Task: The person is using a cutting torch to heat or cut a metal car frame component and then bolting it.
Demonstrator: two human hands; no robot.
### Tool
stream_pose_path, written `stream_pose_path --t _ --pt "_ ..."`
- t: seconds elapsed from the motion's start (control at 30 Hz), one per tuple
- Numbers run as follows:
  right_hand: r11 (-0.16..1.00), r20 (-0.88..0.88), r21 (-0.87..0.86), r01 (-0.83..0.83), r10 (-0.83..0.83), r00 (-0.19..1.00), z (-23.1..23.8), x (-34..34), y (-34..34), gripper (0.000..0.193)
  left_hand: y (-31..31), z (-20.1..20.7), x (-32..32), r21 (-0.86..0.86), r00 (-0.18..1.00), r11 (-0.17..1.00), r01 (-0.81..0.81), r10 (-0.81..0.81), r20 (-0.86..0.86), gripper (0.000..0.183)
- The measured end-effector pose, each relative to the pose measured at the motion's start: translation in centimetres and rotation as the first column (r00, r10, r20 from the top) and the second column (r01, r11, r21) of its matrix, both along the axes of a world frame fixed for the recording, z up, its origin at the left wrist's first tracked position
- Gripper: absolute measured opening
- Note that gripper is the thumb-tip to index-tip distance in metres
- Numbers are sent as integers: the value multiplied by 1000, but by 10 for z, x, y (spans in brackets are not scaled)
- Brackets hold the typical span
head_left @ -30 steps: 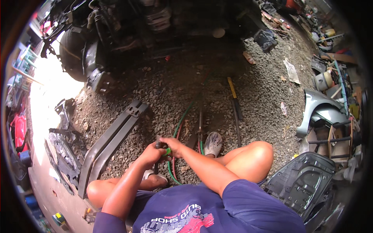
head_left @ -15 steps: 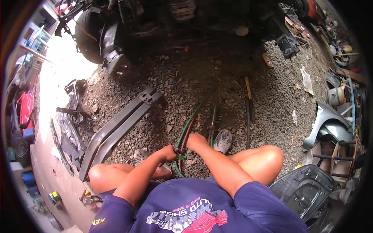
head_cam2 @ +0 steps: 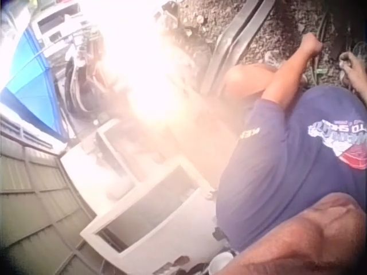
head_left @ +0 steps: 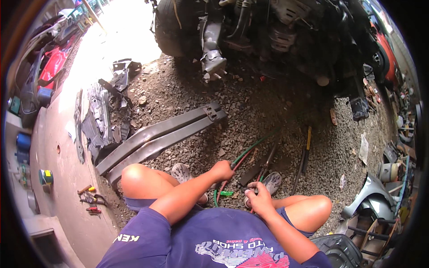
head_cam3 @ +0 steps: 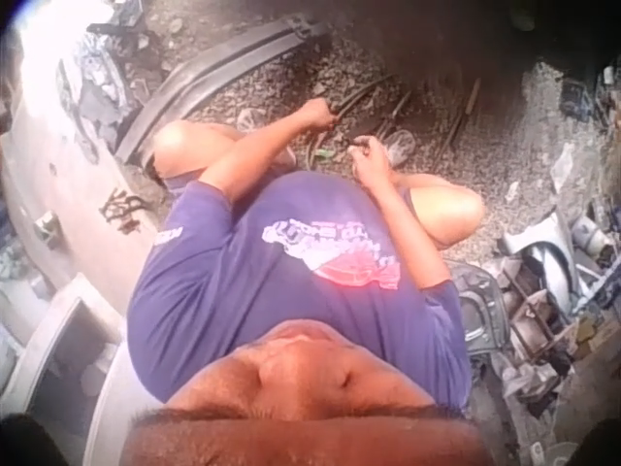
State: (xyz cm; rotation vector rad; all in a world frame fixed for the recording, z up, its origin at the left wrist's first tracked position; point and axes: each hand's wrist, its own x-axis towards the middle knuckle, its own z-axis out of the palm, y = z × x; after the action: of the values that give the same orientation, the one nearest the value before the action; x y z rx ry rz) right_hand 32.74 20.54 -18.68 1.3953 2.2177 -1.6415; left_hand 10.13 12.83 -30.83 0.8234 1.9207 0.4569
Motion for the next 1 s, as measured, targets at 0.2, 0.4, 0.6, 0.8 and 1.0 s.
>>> stream_pose_path --t 0.2,0.4,0.6,0.8,1.0 --pt "963 -188 -255 -84 36 981 -11 -60 1 40 7 165 5 225 986 970 -97 63 151 70" --pt "846 -109 -532 44 -120 987 -23 -77 27 8 -149 275 -93 680 867 731 -63 377 -325 63" --pt "876 59 -471 108 -91 994 -74 -44 30 8 -352 182 -137 165 476 928 -334 317 -820 111" --pt "909 120 -416 18 36 992 -83 -52 14 9 -356 60 -182 -110 212 971 -214 -63 -975 77" --pt "935 120 -355 -25 72 990 -86 -52 17 12 -325 78 -286 -38 426 924 -379 138 -894 95"
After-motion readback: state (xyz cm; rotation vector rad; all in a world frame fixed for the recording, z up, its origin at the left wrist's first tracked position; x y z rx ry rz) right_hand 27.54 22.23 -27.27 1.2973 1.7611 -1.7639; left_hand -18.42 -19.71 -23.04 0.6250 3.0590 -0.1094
